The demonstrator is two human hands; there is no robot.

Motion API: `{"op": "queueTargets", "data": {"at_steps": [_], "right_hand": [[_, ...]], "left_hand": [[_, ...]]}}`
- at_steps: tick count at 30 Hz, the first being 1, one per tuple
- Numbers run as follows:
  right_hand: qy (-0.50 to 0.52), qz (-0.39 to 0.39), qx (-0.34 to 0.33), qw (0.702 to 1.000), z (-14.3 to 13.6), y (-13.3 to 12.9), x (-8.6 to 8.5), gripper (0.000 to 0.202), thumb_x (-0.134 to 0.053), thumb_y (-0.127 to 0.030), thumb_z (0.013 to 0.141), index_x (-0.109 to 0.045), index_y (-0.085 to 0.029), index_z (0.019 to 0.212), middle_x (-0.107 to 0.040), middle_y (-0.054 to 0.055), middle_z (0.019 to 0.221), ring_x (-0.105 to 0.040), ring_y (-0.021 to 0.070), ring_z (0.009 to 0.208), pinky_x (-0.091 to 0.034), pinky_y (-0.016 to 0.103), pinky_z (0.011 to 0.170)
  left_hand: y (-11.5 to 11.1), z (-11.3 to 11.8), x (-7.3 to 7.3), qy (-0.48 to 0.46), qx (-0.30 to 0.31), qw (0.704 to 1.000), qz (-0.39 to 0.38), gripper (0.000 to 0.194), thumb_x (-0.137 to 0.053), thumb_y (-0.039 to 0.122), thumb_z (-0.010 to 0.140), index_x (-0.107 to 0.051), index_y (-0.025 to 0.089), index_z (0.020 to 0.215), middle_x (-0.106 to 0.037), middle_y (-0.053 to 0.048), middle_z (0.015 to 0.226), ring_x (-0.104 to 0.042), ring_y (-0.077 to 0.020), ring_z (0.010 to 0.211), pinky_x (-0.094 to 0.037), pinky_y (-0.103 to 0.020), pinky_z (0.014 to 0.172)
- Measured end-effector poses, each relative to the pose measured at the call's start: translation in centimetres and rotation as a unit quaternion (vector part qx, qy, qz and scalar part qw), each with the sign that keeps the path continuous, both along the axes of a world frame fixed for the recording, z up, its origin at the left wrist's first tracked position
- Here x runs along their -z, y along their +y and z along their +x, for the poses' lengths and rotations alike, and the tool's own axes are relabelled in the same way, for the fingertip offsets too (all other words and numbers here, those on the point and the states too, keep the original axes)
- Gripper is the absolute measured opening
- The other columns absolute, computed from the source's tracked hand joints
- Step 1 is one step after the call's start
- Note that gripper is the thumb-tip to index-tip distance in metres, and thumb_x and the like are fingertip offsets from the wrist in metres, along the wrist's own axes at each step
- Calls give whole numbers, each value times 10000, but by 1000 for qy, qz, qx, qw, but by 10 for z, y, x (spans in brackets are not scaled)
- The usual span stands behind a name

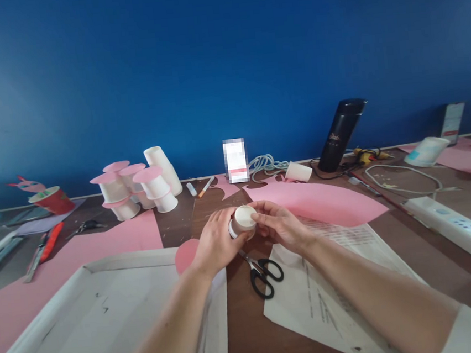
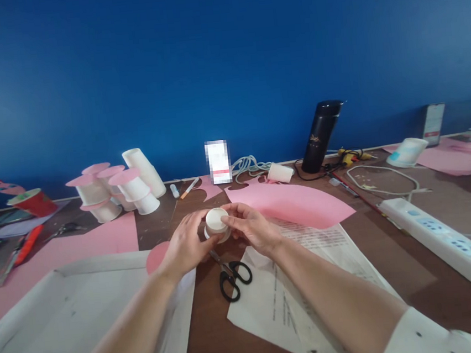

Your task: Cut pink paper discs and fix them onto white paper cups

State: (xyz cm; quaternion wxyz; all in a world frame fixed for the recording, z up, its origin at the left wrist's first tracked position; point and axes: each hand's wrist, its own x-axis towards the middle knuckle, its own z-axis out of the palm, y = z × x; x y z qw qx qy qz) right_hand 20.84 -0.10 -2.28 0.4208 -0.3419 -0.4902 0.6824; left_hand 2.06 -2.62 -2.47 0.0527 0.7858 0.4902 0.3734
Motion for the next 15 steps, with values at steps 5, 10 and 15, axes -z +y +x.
{"op": "queueTargets", "data": {"at_steps": [5,10,15], "right_hand": [[46,-27,-24,998,0,5,4,315,-746,-289,727,-640,-198,1009,-640,21,880,-553,101,649,-441,240,599],[76,-45,-45,995,2,4,3,287,-720,-260,762,-643,-213,1034,-651,32,943,-602,137,787,-482,267,720],[74,-46,-39,995,1,4,5,275,-716,-247,760,-664,-218,1029,-644,18,873,-589,125,747,-488,268,730]], "left_hand": [[0,4,5,-19,0,999,-33,443,-679,350,755,-512,234,1149,-632,-73,1111,-578,-277,1015,-458,-414,855],[0,3,2,-29,-3,998,-57,427,-668,375,766,-518,231,1138,-632,-73,1123,-581,-269,1011,-459,-403,853],[0,2,1,-45,0,995,-85,406,-667,357,764,-532,233,1126,-643,-72,1095,-598,-263,975,-467,-397,829]]}}
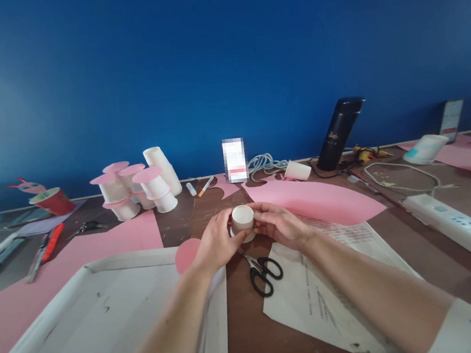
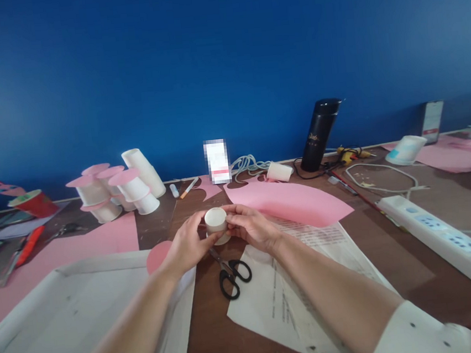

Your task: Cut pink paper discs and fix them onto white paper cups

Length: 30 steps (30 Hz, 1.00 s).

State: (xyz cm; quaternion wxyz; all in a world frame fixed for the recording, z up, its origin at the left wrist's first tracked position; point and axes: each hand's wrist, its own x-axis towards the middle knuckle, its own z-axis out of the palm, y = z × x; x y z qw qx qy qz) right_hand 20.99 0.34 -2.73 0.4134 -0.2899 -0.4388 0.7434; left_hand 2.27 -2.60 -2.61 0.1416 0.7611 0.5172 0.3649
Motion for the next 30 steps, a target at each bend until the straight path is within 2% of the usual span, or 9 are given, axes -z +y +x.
{"op": "queueTargets", "data": {"at_steps": [12,20,22,25,28,30], "right_hand": [[-41,-36,4,999,-2,2,2,254,-709,-260,765,-642,-212,1005,-630,0,760,-571,102,639,-466,226,607],[-2,-35,-23,999,0,1,1,275,-715,-237,758,-643,-196,1020,-644,22,844,-596,118,735,-483,256,724],[-6,-32,-8,999,-1,0,1,279,-699,-221,756,-643,-202,1029,-628,11,815,-584,117,716,-475,246,687],[-38,-4,49,998,-2,-1,3,277,-677,-258,762,-647,-208,1033,-604,1,767,-539,108,639,-431,223,579],[-65,29,93,993,-2,-1,4,290,-672,-316,761,-650,-196,1025,-553,-20,663,-470,92,549,-369,218,515],[-66,38,106,991,-2,0,5,302,-674,-340,755,-648,-188,1014,-516,-34,612,-438,87,518,-337,220,495]], "left_hand": [[0,-1,2,-10,-1,1000,-18,419,-679,359,748,-544,233,1124,-648,-65,1074,-606,-256,954,-478,-387,809],[1,1,2,-1,-15,1000,-19,421,-671,415,757,-554,225,1115,-657,-74,1069,-619,-255,935,-481,-381,793],[1,1,2,4,-19,1000,-17,430,-673,437,754,-560,223,1109,-659,-76,1079,-616,-259,955,-479,-378,800],[1,-4,-1,6,-26,1000,-7,516,-658,480,759,-540,216,1187,-647,-88,1139,-603,-264,1013,-472,-380,840],[2,-17,-6,-7,-91,995,34,506,-532,485,855,-502,196,1269,-640,-86,1170,-605,-228,998,-468,-368,864],[5,-27,-9,5,-168,982,80,406,-452,450,903,-571,184,1186,-669,-75,1093,-610,-214,942,-469,-356,852]]}}
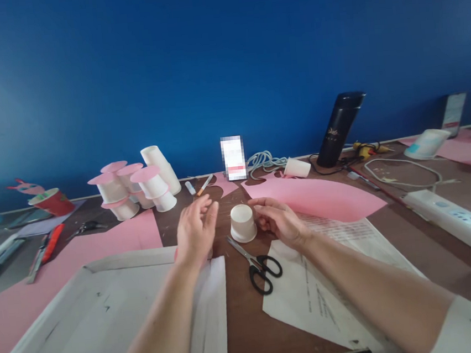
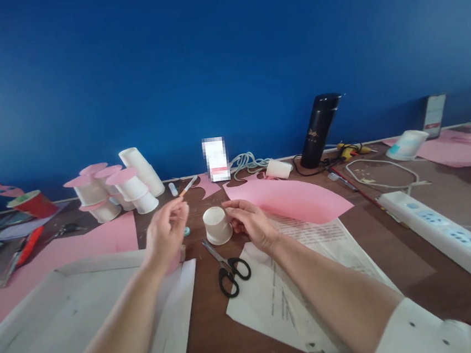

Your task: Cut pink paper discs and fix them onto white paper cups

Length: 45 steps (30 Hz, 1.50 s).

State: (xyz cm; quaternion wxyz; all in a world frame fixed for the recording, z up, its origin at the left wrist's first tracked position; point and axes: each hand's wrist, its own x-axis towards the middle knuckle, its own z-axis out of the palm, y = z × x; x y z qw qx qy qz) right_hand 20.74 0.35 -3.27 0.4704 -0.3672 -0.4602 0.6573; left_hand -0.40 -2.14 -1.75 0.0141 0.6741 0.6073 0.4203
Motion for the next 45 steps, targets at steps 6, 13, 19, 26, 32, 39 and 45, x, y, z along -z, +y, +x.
{"op": "queueTargets", "data": {"at_steps": [6,13,19,26,32,39,45], "right_hand": [[-34,11,10,999,0,0,-1,306,-671,-364,746,-650,-188,996,-513,-29,645,-442,89,532,-323,228,490],[-37,21,10,999,-2,-3,-3,323,-663,-361,741,-633,-169,1000,-501,-38,626,-431,83,519,-310,226,487],[-63,25,2,998,-2,-4,-4,312,-642,-355,766,-629,-164,1012,-497,-33,629,-431,87,528,-299,221,479],[-60,108,22,992,-3,-13,-14,271,-631,-364,812,-611,-183,1013,-462,-59,576,-413,85,520,-299,222,492],[-70,183,20,980,-1,-23,-28,261,-599,-387,862,-599,-201,1046,-491,-47,659,-420,72,545,-327,214,501],[-115,204,-42,971,-5,-30,-31,282,-604,-395,860,-599,-211,1075,-534,-24,721,-456,76,563,-340,207,482],[-89,146,-43,984,-7,-28,-31,304,-656,-400,805,-596,-195,1020,-535,-27,698,-485,85,550,-366,215,481]], "left_hand": [[6,-10,4,184,-68,977,-79,373,-506,436,861,-655,181,1088,-674,-94,1111,-542,-309,1063,-430,-426,901],[-1,-8,1,234,-108,949,-181,337,-613,472,760,-684,190,930,-664,-115,1081,-517,-362,1054,-436,-493,842],[-2,-9,0,215,-94,959,-161,134,-610,326,786,-651,206,828,-684,-80,905,-580,-332,939,-454,-461,772],[-15,12,-15,41,78,991,105,200,-569,285,868,-584,209,1052,-666,-24,912,-619,-127,736,-496,-257,724],[-26,32,-16,14,189,974,123,200,-615,246,850,-587,220,1046,-678,-23,978,-621,-124,777,-503,-253,753],[-25,33,-12,-22,210,972,100,185,-621,245,849,-603,225,1032,-666,-26,1000,-622,-133,848,-508,-264,772],[-25,35,-13,-25,226,970,89,254,-592,194,857,-603,244,1106,-632,-47,1079,-601,-160,982,-513,-301,838]]}}
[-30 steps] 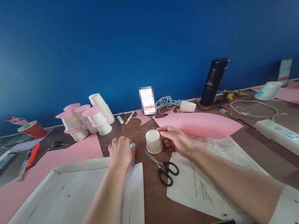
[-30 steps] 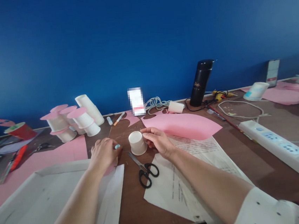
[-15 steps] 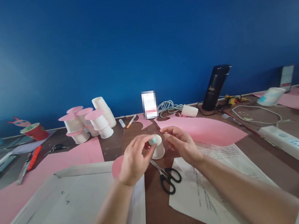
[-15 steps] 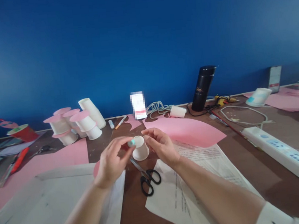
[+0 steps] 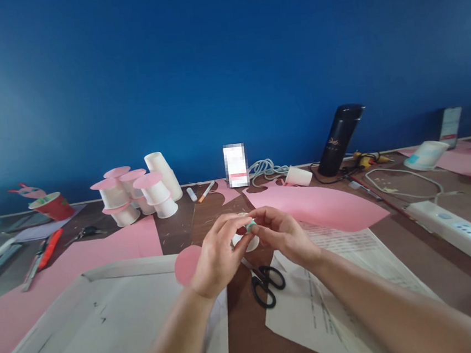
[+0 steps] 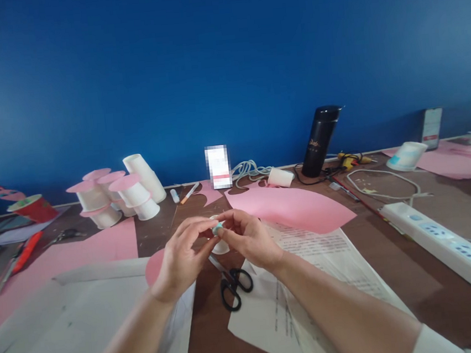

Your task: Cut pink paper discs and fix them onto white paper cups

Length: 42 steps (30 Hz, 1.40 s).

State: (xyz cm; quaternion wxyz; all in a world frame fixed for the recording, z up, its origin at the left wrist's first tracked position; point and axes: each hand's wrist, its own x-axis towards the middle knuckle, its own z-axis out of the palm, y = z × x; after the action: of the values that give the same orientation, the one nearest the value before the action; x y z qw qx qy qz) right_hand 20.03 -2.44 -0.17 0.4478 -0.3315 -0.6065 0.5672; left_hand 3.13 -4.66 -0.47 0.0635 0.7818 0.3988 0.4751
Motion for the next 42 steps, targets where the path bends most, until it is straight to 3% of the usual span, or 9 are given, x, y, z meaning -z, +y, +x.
{"op": "queueTargets", "data": {"at_steps": [10,19,26,35,42], "right_hand": [[8,-32,-28,999,3,-1,-5,265,-672,-398,786,-637,-187,943,-569,-11,717,-467,77,550,-307,214,467],[-4,-64,-64,996,8,6,3,196,-657,-362,806,-639,-171,847,-505,-47,545,-404,64,478,-247,204,438],[-6,-79,-90,993,11,9,7,213,-685,-366,785,-630,-162,818,-525,-45,543,-414,61,460,-254,201,427],[-20,-73,-106,992,10,10,8,282,-682,-434,778,-615,-160,781,-519,-54,521,-364,49,414,-227,194,384],[-31,-59,-103,992,11,11,9,285,-683,-435,775,-615,-160,747,-510,-57,510,-409,54,418,-303,185,388]], "left_hand": [[0,-3,-2,8,7,998,-54,252,-564,258,883,-616,245,1130,-636,-57,1022,-603,-163,905,-500,-296,810],[2,-7,-1,29,23,997,-73,256,-557,274,890,-634,264,1134,-657,-44,991,-618,-152,887,-494,-264,777],[0,-7,-4,33,42,998,-43,255,-583,249,873,-658,271,1115,-676,-27,893,-632,-139,804,-505,-242,710],[-2,-6,-7,26,31,997,-73,177,-628,236,837,-700,264,997,-695,-21,876,-645,-148,789,-510,-255,702],[-3,-6,-9,20,28,995,-94,179,-645,204,819,-702,264,978,-697,-7,865,-644,-143,779,-508,-255,702]]}}
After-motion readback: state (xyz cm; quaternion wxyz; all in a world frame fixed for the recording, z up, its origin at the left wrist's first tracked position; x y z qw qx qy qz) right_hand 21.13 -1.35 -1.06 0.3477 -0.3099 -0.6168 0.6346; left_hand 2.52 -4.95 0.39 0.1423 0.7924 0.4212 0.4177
